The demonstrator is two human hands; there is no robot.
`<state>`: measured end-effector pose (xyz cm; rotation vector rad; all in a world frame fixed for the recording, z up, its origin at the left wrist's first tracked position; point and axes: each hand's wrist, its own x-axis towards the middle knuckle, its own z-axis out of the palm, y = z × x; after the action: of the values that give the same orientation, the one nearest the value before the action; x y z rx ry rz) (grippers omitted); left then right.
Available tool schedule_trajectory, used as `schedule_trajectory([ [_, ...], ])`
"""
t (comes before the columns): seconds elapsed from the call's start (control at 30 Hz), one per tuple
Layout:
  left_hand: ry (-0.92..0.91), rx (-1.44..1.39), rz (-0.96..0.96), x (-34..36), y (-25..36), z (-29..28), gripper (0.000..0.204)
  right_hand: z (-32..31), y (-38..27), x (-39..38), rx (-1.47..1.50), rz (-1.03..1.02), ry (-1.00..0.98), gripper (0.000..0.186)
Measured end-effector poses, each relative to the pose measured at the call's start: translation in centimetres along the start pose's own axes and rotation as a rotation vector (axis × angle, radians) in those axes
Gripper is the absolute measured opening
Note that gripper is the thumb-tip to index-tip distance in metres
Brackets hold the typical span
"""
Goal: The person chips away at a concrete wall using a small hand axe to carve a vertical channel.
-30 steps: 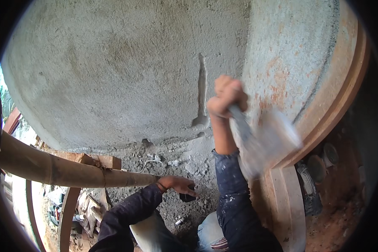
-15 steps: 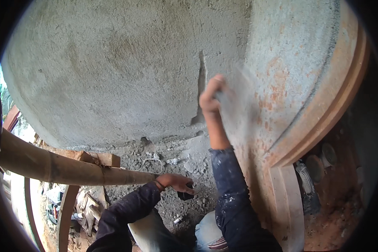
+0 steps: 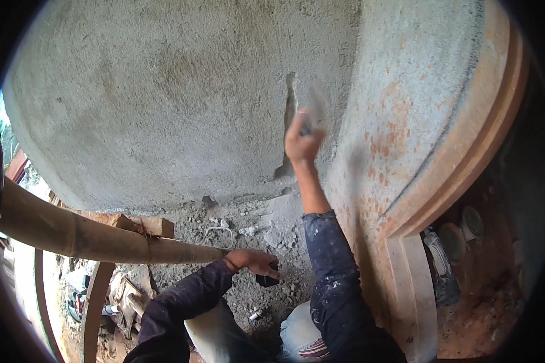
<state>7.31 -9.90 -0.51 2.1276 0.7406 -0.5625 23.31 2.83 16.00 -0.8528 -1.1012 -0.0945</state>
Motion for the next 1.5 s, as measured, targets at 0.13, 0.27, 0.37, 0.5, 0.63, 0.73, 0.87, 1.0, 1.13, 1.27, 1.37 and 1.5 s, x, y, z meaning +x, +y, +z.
schedule_trajectory([
  [0.13,-0.009,-0.072,0.038,0.9,-1.1,0.9,0.067,0.9,1.3,-1.1,-0.326,0.427,-0.342,0.044],
  [0.27,-0.034,-0.103,0.021,0.1,-0.4,0.4,0.068,-1.7,-8.2,3.4,0.314,0.1,-0.111,0.044],
  [0.37,-0.083,0.022,-0.036,0.2,-0.6,-0.1,0.068,-1.9,-6.9,4.2,0.925,-0.246,0.081,0.042],
  [0.5,-0.104,-0.102,0.004,1.3,-1.2,0.4,0.066,0.1,4.1,-0.9,-0.316,0.408,-0.333,0.04],
  [0.63,-0.055,-0.105,0.066,-0.1,0.5,-0.2,0.066,-1.2,0.1,0.3,-0.077,0.502,-0.314,0.043],
  [0.73,-0.036,-0.089,0.046,-0.2,0.1,-0.1,0.069,-2.6,-7.8,4.0,0.292,0.111,-0.124,0.048],
  [0.87,-0.041,-0.019,0.035,0.3,-0.5,-0.3,0.07,-2.5,-5.3,3.8,0.748,-0.207,0.057,0.043],
  [1.0,-0.035,0.009,-0.057,0.7,-0.5,0.5,0.071,-1.3,1.9,-1.1,-0.038,0.787,-0.427,0.037],
  [1.13,-0.044,-0.033,-0.011,-0.4,0.4,0.6,0.071,-2.9,-1.7,2.1,0.204,0.563,-0.223,0.044],
  [1.27,-0.004,-0.077,0.02,0.1,-0.1,-0.2,0.071,-4.4,-7.5,6.3,0.884,-0.064,-0.013,0.045],
  [1.37,-0.088,0.032,-0.025,0.6,0.7,-0.6,0.076,-2.5,0.2,2.8,0.576,-0.213,0.202,0.041],
  [1.5,-0.075,-0.039,-0.038,0.7,-0.2,0.5,0.08,-2.0,3.4,-2.8,-0.125,0.622,-0.326,0.027],
])
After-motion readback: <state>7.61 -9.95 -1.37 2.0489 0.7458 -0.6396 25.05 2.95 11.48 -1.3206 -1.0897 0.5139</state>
